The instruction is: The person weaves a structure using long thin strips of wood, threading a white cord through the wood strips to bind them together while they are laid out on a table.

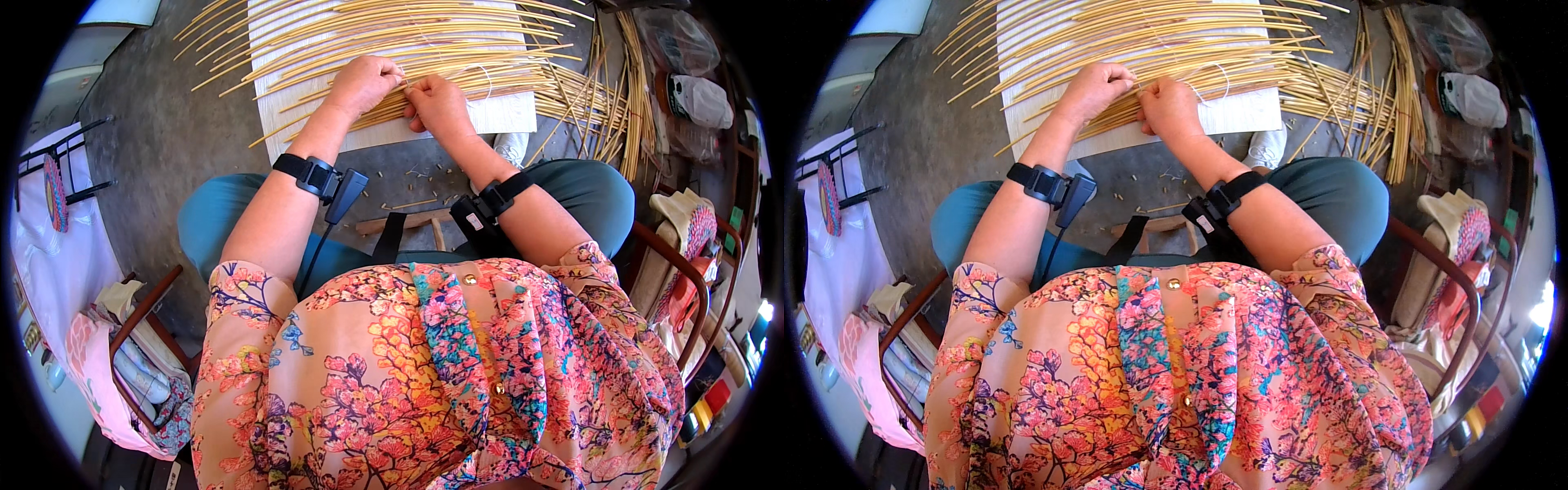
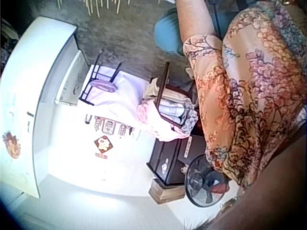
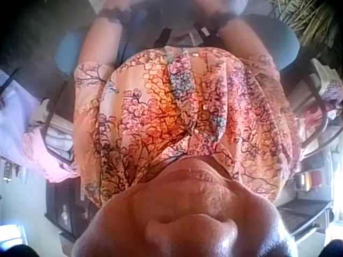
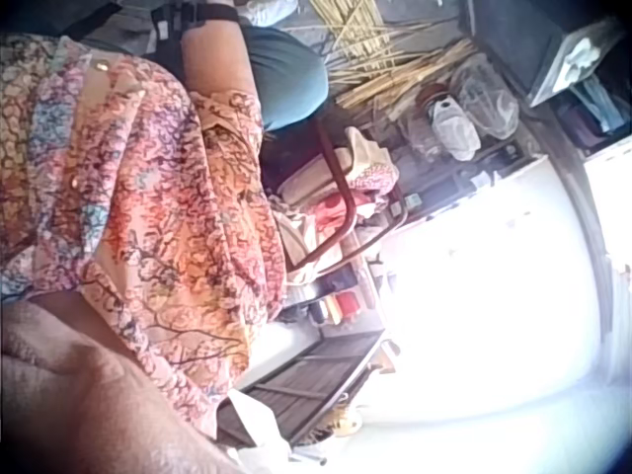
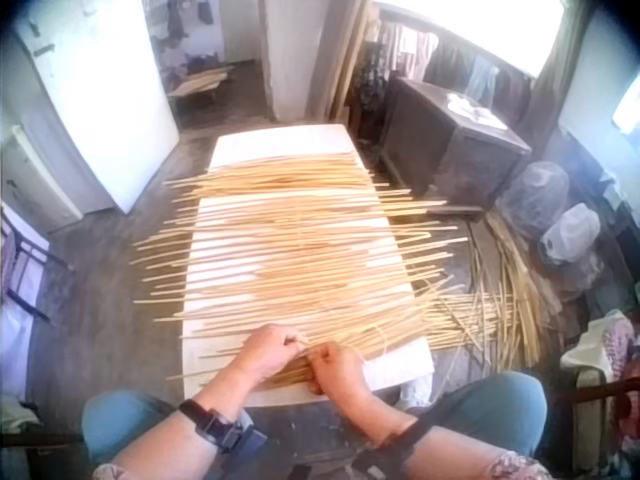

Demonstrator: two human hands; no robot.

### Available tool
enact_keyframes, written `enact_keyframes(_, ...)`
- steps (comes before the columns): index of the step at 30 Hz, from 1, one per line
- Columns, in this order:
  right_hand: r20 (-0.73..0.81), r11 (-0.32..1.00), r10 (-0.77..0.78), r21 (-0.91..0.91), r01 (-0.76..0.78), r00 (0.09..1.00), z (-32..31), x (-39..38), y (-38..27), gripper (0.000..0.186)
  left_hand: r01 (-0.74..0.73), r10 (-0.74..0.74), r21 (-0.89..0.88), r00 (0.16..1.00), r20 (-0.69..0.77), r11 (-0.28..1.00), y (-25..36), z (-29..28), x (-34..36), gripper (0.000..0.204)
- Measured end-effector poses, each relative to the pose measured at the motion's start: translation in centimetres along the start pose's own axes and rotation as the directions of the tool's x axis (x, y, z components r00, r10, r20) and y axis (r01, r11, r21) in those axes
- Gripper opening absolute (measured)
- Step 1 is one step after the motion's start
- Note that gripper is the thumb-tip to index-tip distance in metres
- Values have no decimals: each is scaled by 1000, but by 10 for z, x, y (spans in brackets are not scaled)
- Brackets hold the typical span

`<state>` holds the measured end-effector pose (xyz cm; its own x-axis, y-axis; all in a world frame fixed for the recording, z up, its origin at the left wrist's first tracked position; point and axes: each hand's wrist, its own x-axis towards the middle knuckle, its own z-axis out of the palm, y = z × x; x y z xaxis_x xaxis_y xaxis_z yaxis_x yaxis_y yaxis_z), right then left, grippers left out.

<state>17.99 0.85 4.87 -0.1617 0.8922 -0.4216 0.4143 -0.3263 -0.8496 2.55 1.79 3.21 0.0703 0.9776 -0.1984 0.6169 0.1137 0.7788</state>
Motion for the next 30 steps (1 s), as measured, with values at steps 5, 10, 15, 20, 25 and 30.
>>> enact_keyframes(5,-8,1000,-24,-16,24,1000,0,-1,-1,13,25,-25,6,1000,12,1000,-2,1,4,19)
enact_keyframes(10,-16,992,-93,-87,92,996,1,0,5,14,67,-67,13,997,31,998,2,-1,4,19)
enact_keyframes(15,-24,953,-190,-246,178,982,1,6,12,19,38,-39,69,999,17,997,3,-2,3,18)
enact_keyframes(20,-20,930,-188,-324,171,982,4,10,16,19,-25,25,20,1000,-3,999,-5,1,3,19)
enact_keyframes(25,-46,881,-277,-411,234,960,-1,12,24,19,-38,38,21,999,17,999,2,1,0,18)
enact_keyframes(30,-81,848,-348,-452,277,934,-5,15,25,19,-30,29,98,1000,11,995,7,3,-2,18)
